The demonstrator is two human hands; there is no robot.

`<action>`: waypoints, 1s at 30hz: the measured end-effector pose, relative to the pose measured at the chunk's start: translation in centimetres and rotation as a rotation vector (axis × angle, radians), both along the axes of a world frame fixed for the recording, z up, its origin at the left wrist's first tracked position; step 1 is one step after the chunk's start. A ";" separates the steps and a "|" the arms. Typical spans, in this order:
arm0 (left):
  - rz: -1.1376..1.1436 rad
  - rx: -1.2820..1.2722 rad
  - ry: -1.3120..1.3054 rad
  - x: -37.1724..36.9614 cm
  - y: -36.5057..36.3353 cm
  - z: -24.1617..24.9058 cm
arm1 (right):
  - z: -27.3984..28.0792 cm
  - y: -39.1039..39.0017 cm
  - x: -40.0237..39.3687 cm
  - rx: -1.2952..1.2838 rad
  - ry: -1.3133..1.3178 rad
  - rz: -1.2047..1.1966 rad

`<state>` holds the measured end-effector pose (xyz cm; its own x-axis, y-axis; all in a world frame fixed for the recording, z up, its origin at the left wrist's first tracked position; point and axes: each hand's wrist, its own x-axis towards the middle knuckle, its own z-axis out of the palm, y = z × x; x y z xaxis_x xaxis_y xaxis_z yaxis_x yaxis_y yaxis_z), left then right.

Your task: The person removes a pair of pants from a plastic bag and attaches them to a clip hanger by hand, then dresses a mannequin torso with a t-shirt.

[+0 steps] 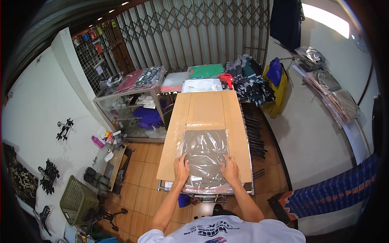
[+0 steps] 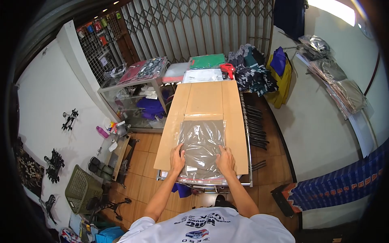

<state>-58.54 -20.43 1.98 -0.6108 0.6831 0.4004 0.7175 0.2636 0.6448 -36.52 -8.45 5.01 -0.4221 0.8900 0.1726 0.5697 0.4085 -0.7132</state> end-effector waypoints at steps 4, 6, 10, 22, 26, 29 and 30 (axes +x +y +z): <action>0.030 -0.066 0.012 -1.9 3.0 -0.6 | -0.4 2.9 -2.1 0.020 -0.019 -0.002; 0.031 -0.050 0.047 -2.7 4.3 -0.7 | 0.1 3.9 -3.0 0.006 -0.022 -0.022; 0.001 -0.039 0.037 -4.4 6.7 -0.7 | 0.0 5.8 -4.4 0.037 -0.014 -0.043; -0.052 -0.068 0.009 -7.6 10.1 -0.8 | -0.3 8.4 -6.3 -0.013 -0.020 -0.074; -0.179 -0.095 0.004 -7.1 7.8 0.4 | -0.1 6.2 -5.1 -0.010 0.028 -0.113; -0.236 -0.126 0.074 -6.2 4.7 0.9 | 1.3 1.9 -3.5 0.015 0.098 -0.178; -0.240 -0.150 0.141 -5.7 3.6 1.2 | 1.3 0.6 -3.0 0.015 0.140 -0.205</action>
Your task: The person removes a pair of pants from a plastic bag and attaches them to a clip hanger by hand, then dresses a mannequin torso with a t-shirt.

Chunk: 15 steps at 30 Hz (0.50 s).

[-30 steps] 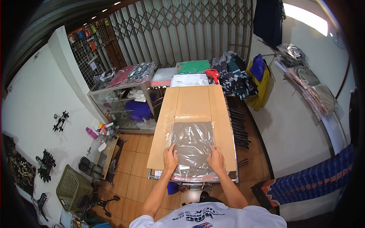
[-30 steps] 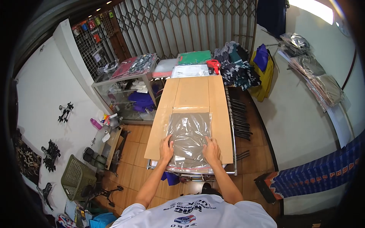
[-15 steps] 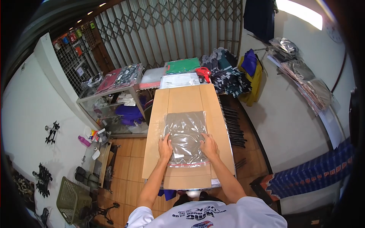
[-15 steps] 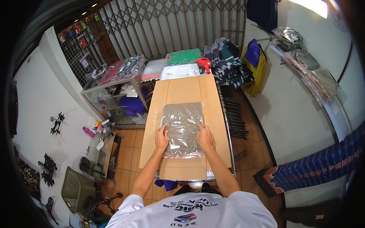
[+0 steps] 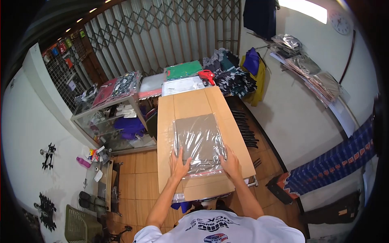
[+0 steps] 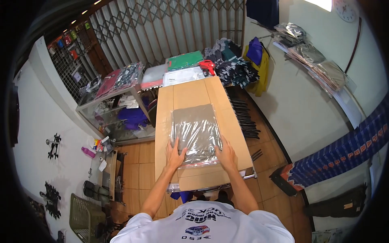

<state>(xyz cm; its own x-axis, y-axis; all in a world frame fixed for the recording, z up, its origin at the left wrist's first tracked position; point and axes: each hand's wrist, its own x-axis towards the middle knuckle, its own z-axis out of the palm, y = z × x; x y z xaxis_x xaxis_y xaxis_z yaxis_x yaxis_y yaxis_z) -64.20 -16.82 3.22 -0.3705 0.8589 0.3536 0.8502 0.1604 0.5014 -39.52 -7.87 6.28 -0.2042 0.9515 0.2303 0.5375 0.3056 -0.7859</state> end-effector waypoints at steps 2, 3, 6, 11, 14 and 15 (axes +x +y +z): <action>-0.006 -0.004 0.001 0.3 -1.6 -1.1 | -2.2 -2.2 0.9 0.088 0.004 -0.079; 0.007 0.038 -0.011 0.5 -2.4 -1.1 | -2.7 -3.3 1.2 0.175 0.009 -0.139; 0.017 0.049 -0.026 1.5 -3.8 -0.8 | -4.0 -6.3 2.0 -0.141 0.203 -0.262; -0.070 0.158 0.123 4.4 -4.7 1.6 | -4.6 -7.5 1.5 0.010 0.393 -0.311; -0.343 0.092 -0.022 6.7 -3.9 0.8 | -5.3 -7.2 1.6 0.041 0.311 -0.344; -0.407 0.155 -0.031 7.7 -3.3 0.8 | -5.8 -7.1 1.6 0.059 0.331 -0.340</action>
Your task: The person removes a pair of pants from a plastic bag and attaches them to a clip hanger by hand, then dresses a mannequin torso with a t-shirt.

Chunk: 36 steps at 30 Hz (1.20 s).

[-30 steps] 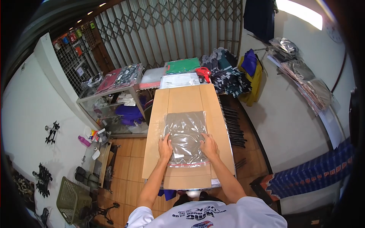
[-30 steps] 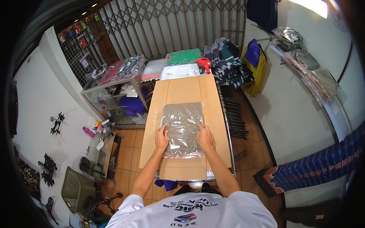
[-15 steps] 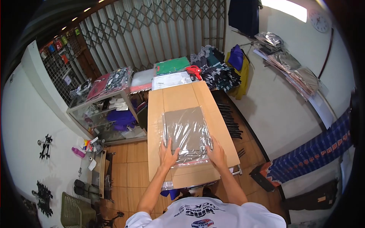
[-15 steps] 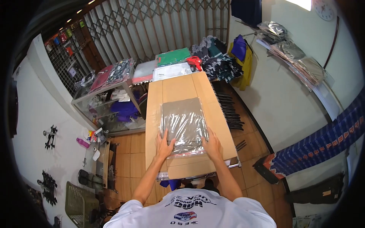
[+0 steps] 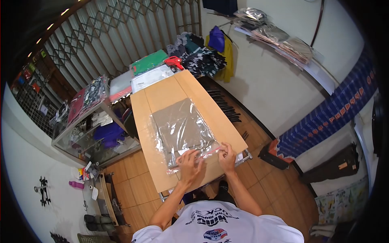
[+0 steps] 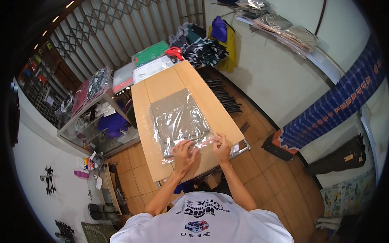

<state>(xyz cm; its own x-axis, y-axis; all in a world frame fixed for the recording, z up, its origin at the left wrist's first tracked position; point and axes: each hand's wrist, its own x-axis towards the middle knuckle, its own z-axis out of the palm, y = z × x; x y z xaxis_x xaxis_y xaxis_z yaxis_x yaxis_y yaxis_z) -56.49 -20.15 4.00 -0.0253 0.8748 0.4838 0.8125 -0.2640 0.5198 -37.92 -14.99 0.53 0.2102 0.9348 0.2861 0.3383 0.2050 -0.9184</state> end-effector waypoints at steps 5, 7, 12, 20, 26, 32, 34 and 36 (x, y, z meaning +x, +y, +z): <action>-0.148 0.027 0.015 3.6 2.3 -0.6 | 0.3 -0.4 0.0 -0.013 0.041 -0.019; -0.143 0.010 -0.029 4.4 3.5 -1.0 | 0.5 -0.3 0.0 -0.027 0.065 -0.009; -0.152 0.029 -0.089 5.0 4.6 -1.7 | 0.6 0.0 -0.4 -0.008 0.092 -0.035; -0.166 -0.020 -0.217 4.4 4.7 -2.1 | 2.1 -0.6 -1.1 -0.129 -0.007 -0.039; -0.170 -0.033 -0.323 4.2 4.8 -2.2 | 1.6 -0.7 -1.4 -0.116 0.125 0.001; -0.179 -0.059 -0.392 4.2 4.8 -2.4 | 1.6 -0.7 -1.1 -0.143 0.044 -0.020; -0.185 -0.062 -0.409 4.1 4.9 -2.4 | 1.4 -0.5 -1.2 -0.075 0.009 -0.048; -0.191 -0.067 -0.426 4.2 4.7 -2.1 | 1.5 -0.6 -0.9 -0.118 -0.024 -0.045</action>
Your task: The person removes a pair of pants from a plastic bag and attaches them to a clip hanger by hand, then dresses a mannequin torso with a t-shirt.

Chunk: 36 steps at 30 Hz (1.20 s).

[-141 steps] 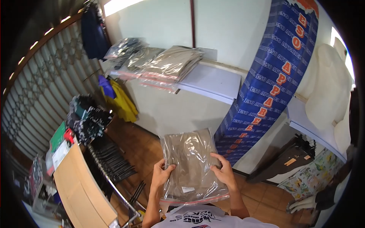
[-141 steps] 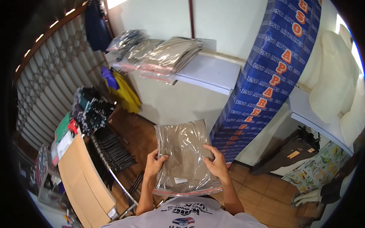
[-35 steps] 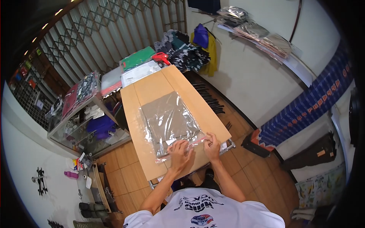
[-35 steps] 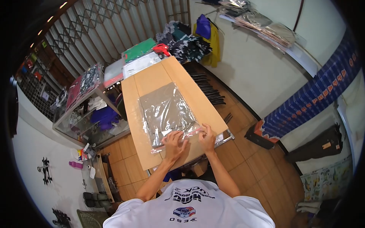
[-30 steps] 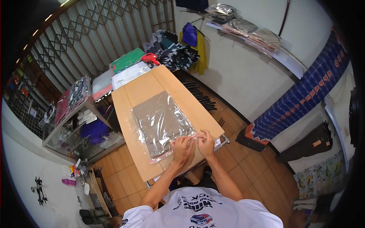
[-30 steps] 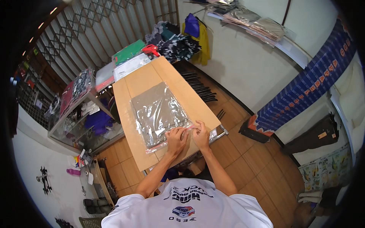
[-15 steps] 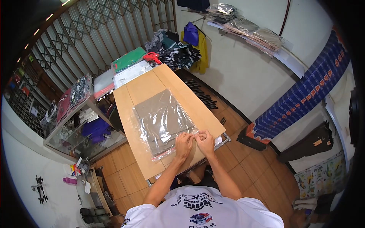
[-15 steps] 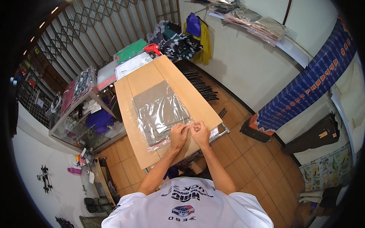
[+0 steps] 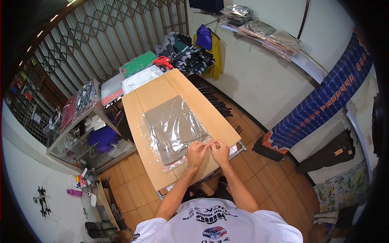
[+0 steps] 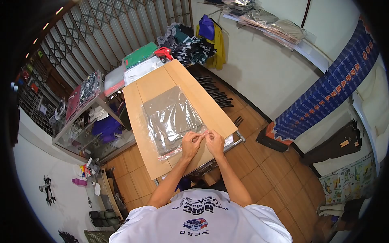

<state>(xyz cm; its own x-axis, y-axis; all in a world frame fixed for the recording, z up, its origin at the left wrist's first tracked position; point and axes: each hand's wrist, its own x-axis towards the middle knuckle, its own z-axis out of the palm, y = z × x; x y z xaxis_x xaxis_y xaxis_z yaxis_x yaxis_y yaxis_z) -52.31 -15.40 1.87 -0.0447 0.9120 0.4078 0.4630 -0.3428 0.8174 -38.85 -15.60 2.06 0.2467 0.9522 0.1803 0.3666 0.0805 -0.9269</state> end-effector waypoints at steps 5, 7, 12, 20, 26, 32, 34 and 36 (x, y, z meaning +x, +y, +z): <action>0.035 0.021 0.032 0.2 -0.1 0.3 | -0.1 0.0 -0.2 0.020 0.050 0.018; 0.036 0.036 0.063 0.1 0.1 -0.2 | -0.3 0.1 -0.1 0.032 0.042 0.027; 0.028 0.075 0.172 0.3 -0.2 0.2 | 0.2 -0.3 -0.1 0.005 -0.049 0.007; 0.026 0.069 0.158 0.2 -0.1 0.1 | 1.1 -0.5 -0.3 0.011 -0.055 0.012; 0.050 0.064 0.140 0.4 -0.3 0.7 | 0.3 -0.4 -0.6 0.067 -0.082 0.017; 0.203 0.076 0.060 0.1 -0.1 0.7 | -0.7 -0.1 -0.6 0.118 -0.242 0.016; 0.197 0.068 0.067 0.3 -0.4 1.1 | -0.6 -0.1 -0.6 0.111 -0.284 0.023; 0.200 0.059 0.071 0.2 -0.7 1.2 | -0.4 -0.1 -0.9 0.115 -0.269 0.009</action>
